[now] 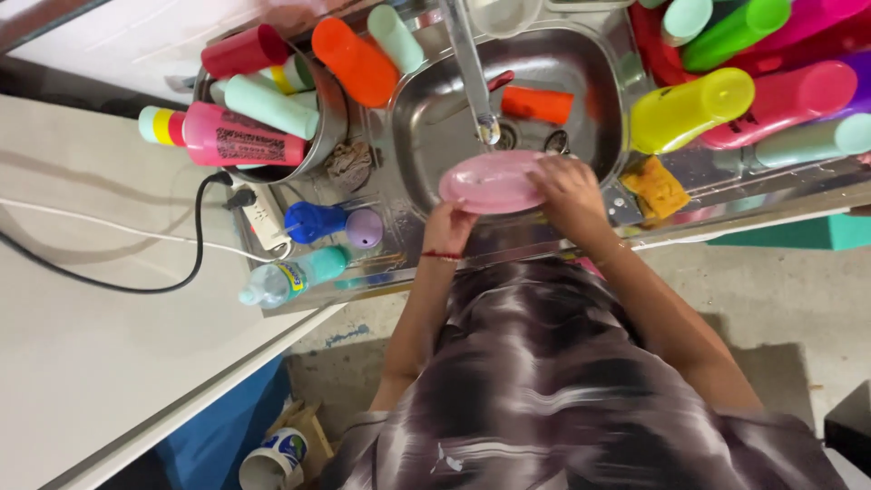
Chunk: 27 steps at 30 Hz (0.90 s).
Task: Washing and rinsing various dishes including plates, bowls, and cups in a sink using a sponge.
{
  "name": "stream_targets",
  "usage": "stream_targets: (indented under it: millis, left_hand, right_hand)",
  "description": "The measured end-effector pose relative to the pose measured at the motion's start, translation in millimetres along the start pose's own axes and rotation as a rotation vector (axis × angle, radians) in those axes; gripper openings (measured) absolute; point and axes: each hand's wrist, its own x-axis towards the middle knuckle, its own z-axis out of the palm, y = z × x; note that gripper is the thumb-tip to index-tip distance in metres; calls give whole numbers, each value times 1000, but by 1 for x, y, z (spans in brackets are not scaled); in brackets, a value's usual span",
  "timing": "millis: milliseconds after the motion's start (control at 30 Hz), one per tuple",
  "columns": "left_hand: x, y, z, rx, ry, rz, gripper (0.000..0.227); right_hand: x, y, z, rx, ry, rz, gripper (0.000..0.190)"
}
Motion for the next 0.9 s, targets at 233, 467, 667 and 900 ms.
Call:
stream_targets:
  millis: [233, 467, 667, 900]
  left_hand:
    - [21, 8, -60, 523, -16, 252, 72]
    - [8, 31, -47, 980, -138, 342, 56]
    - [-2, 14, -32, 977, -234, 198, 49]
    - [-16, 8, -26, 888, -201, 218, 33]
  right_hand:
    - [11, 16, -14, -97, -220, -102, 22]
    - [7, 11, -50, -99, -447, -67, 14]
    - [33, 20, -127, 195, -462, 146, 27]
    - [107, 106, -267, -71, 42, -83, 39]
